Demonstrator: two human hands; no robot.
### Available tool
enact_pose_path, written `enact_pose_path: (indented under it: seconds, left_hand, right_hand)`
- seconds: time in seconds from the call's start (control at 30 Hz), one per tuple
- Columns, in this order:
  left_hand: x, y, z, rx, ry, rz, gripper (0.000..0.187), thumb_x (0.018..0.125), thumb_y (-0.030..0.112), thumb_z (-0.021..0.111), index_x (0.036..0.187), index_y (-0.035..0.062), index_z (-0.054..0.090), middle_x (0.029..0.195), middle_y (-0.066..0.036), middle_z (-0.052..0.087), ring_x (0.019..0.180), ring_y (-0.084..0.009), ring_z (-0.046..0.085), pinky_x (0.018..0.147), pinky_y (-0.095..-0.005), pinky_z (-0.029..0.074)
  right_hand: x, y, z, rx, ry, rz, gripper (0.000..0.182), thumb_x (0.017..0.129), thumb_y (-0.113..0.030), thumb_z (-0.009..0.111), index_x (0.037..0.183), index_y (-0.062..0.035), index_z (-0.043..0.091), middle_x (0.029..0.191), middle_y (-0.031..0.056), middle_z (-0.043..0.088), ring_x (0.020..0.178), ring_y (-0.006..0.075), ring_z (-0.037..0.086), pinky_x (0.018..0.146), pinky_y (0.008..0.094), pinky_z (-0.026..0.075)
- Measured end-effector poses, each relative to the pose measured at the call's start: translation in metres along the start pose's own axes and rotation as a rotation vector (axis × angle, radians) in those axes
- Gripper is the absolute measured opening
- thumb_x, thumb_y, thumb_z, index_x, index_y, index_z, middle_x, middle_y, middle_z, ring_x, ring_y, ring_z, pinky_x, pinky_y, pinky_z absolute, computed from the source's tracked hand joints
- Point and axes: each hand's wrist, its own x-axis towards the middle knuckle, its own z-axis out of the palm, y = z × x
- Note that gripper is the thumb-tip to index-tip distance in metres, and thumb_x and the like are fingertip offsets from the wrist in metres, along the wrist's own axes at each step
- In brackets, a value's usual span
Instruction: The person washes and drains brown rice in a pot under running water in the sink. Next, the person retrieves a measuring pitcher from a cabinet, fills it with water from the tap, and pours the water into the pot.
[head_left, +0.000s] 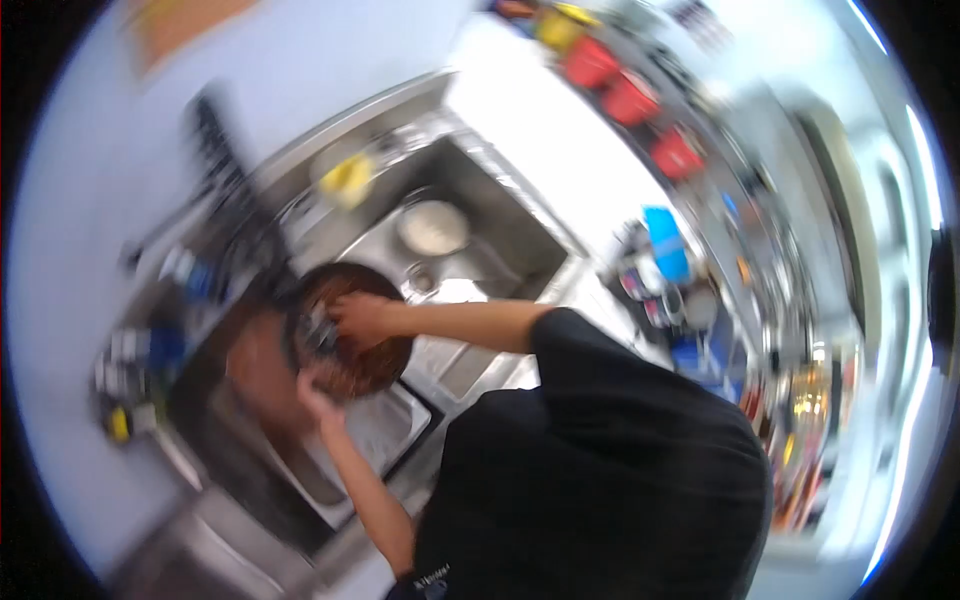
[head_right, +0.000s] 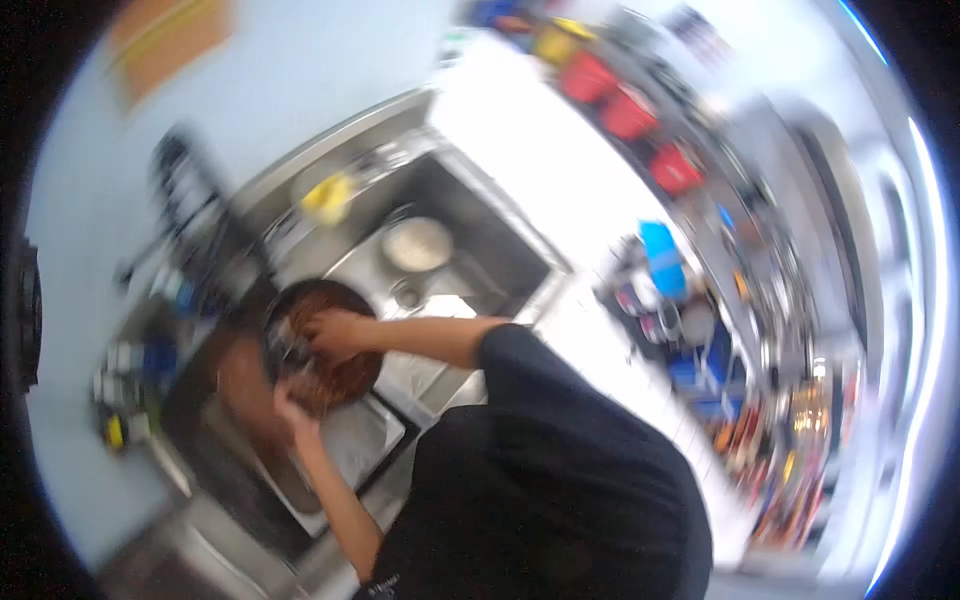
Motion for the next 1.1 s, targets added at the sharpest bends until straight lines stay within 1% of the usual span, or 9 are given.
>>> enact_pose_path:
  seconds: [0.1, 0.17, 0.37, 0.53, 0.63, 0.7, 0.83, 0.93, 1.1]
  left_hand:
    - [-0.007, 0.018, 0.028, 0.073, 0.071, -0.101, 0.029, 0.077, 0.038, 0.053, 0.073, 0.0101, 0.056, 0.072, -0.005, 0.059, 0.072, -0.0224, 0.057, 0.071, -0.0395, 0.047]
    - [-0.008, 0.027, 0.034, 0.190, 0.161, -0.058, 0.032, 0.078, 0.040, 0.052, 0.076, 0.0089, 0.058, 0.077, -0.006, 0.060, 0.076, -0.0225, 0.058, 0.076, -0.0392, 0.047]
    - [0.050, 0.015, -0.028, 0.299, 0.184, 0.109, 0.052, 0.084, 0.047, 0.048, 0.113, 0.0073, 0.062, 0.116, -0.010, 0.060, 0.108, -0.0262, 0.055, 0.096, -0.0408, 0.043]
    - [0.021, 0.028, 0.017, 0.343, 0.194, 0.043, 0.052, 0.083, 0.046, 0.049, 0.113, 0.0067, 0.062, 0.116, -0.011, 0.060, 0.108, -0.0268, 0.055, 0.096, -0.0417, 0.043]
    - [0.017, 0.033, 0.020, 0.358, 0.186, 0.010, 0.052, 0.082, 0.046, 0.049, 0.113, 0.0064, 0.062, 0.116, -0.011, 0.060, 0.108, -0.0271, 0.055, 0.095, -0.0422, 0.042]
    - [0.014, 0.037, 0.019, 0.338, 0.192, 0.003, 0.052, 0.081, 0.045, 0.050, 0.114, 0.0062, 0.062, 0.116, -0.012, 0.060, 0.108, -0.0273, 0.055, 0.095, -0.0425, 0.042]
    - [0.016, 0.037, 0.023, 0.313, 0.151, -0.033, 0.053, 0.080, 0.045, 0.050, 0.114, 0.0057, 0.061, 0.116, -0.012, 0.060, 0.108, -0.0277, 0.056, 0.095, -0.0432, 0.042]
    - [0.016, 0.040, 0.021, 0.268, 0.135, -0.072, 0.053, 0.079, 0.044, 0.051, 0.114, 0.0054, 0.061, 0.116, -0.013, 0.060, 0.107, -0.0280, 0.056, 0.095, -0.0437, 0.042]
    - [0.004, 0.046, 0.026, 0.075, 0.127, -0.129, 0.053, 0.078, 0.043, 0.052, 0.114, 0.0048, 0.061, 0.116, -0.013, 0.060, 0.107, -0.0286, 0.056, 0.094, -0.0446, 0.042]
  right_hand:
    - [0.040, -0.016, 0.069, 0.239, 0.331, 0.578, 0.033, 0.075, -0.026, 0.064, 0.106, -0.0130, 0.068, 0.109, 0.0158, 0.062, 0.097, 0.0382, 0.061, 0.088, 0.0487, 0.048]
    - [0.011, -0.024, 0.033, 0.157, -0.043, 0.044, 0.039, 0.075, -0.027, 0.064, 0.110, -0.0089, 0.066, 0.116, 0.0163, 0.061, 0.107, 0.0397, 0.058, 0.090, 0.0480, 0.047]
    - [0.061, 0.015, 0.105, 0.052, -0.062, 0.871, 0.047, 0.076, -0.033, 0.066, 0.120, -0.0157, 0.063, 0.129, 0.0157, 0.054, 0.125, 0.0307, 0.048, 0.100, 0.0466, 0.040]
    - [0.074, -0.026, 0.120, 0.951, 0.147, 0.865, 0.064, 0.070, -0.041, 0.073, 0.123, -0.0080, 0.058, 0.126, 0.0206, 0.055, 0.119, 0.0361, 0.051, 0.101, 0.0484, 0.038]
    - [0.053, -0.030, 0.055, 0.626, 0.045, 0.599, 0.077, 0.066, -0.042, 0.074, 0.130, -0.0074, 0.049, 0.126, 0.0214, 0.053, 0.119, 0.0395, 0.050, 0.103, 0.0517, 0.035]
    - [0.040, -0.036, 0.028, 0.629, 0.375, 0.987, 0.086, 0.061, -0.044, 0.076, 0.132, -0.0064, 0.047, 0.130, 0.0215, 0.049, 0.117, 0.0432, 0.049, 0.105, 0.0526, 0.030]
    - [0.063, -0.058, 0.100, 0.050, 0.589, 0.461, 0.068, 0.065, -0.037, 0.071, 0.123, -0.0060, 0.056, 0.129, 0.0175, 0.050, 0.116, 0.0431, 0.050, 0.101, 0.0494, 0.039]
    - [0.046, -0.003, 0.107, 0.528, 0.230, 0.227, 0.051, 0.070, -0.033, 0.065, 0.117, -0.0125, 0.061, 0.120, 0.0147, 0.054, 0.119, 0.0418, 0.048, 0.098, 0.0485, 0.042]
    - [0.034, -0.025, 0.103, 0.042, 0.514, 0.256, 0.027, 0.077, -0.035, 0.061, 0.097, -0.0197, 0.070, 0.126, 0.0150, 0.055, 0.115, 0.0360, 0.051, 0.096, 0.0491, 0.043]
